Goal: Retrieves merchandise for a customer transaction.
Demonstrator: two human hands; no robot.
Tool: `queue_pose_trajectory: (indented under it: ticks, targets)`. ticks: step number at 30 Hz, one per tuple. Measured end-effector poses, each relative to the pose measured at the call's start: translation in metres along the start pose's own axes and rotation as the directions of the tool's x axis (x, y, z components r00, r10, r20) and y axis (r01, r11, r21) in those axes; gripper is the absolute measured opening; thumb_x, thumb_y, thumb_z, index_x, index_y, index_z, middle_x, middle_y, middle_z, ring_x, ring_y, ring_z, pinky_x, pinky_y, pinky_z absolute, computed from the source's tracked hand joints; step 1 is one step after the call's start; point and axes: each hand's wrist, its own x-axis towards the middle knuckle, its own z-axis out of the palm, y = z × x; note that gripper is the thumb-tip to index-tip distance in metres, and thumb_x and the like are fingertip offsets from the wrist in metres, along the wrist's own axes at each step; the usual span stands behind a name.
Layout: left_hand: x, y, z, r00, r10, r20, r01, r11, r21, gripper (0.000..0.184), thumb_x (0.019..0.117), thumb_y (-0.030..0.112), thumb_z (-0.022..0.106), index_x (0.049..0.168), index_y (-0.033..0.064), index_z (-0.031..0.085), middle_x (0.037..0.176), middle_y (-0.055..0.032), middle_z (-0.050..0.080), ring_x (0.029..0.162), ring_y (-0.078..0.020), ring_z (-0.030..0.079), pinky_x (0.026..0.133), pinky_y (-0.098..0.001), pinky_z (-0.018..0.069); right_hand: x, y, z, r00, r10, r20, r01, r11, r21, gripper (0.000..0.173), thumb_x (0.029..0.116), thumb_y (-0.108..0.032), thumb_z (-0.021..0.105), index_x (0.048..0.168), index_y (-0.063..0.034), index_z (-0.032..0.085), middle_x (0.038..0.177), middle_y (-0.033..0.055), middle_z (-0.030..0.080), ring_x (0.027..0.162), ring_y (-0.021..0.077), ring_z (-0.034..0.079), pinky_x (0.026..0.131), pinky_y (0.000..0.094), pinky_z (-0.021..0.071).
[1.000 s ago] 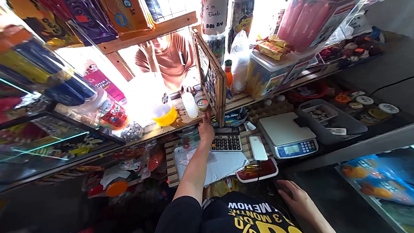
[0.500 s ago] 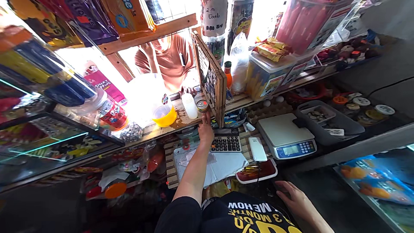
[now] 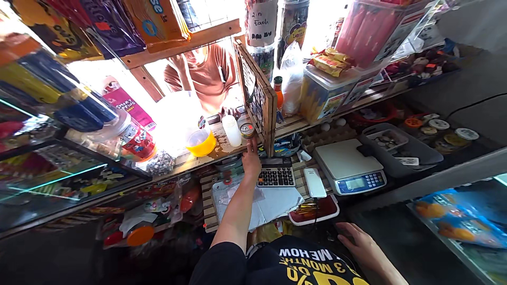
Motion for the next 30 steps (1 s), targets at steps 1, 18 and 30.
queue_pose_trajectory:
  ticks: [1, 18, 30]
  targets:
    - [-0.002, -0.003, 0.0, 1.0, -0.002, -0.002, 0.002, 1.0, -0.011, 0.093, 0.0942, 0.002, 0.059, 0.167, 0.0229, 0.005, 0.17, -0.0183, 0.011, 0.118, -0.0433, 0.059, 0.09, -0.0522, 0.0532, -0.001, -0.001, 0.0, 1.0, 0.001, 0.006, -0.001, 1.0, -0.003, 0.035, 0.0961, -0.012, 0.066, 0.128, 0.0021, 0.065, 0.126, 0.0252, 0.065, 0.11, 0.0398, 0.068, 0.098, 0.0566, 0.0528]
    - [-0.01, -0.013, 0.017, 0.968, 0.138, -0.208, -0.14, 0.99, 0.009, 0.086, 0.0875, 0.012, 0.074, 0.159, -0.0016, 0.028, 0.164, -0.0328, 0.016, 0.123, -0.0569, 0.055, 0.089, -0.0633, 0.0539, -0.098, 0.12, 0.006, 0.815, 0.572, -0.096, -0.509, 0.785, 0.353, 0.035, 0.0983, -0.018, 0.067, 0.128, 0.0005, 0.065, 0.124, 0.0231, 0.067, 0.119, 0.0367, 0.064, 0.106, 0.0549, 0.0481]
    - [-0.013, -0.005, 0.015, 0.978, 0.098, -0.182, -0.086, 0.993, 0.075, 0.094, 0.0891, 0.009, 0.073, 0.162, -0.0008, 0.014, 0.164, -0.0347, 0.012, 0.126, -0.0532, 0.055, 0.093, -0.0559, 0.0547, -0.195, 0.336, 0.351, 0.881, 0.302, 0.365, -0.473, 0.524, 0.708, 0.071, 0.0911, -0.054, 0.068, 0.116, 0.0112, 0.062, 0.101, 0.0319, 0.066, 0.09, 0.0408, 0.068, 0.071, 0.0573, 0.059]
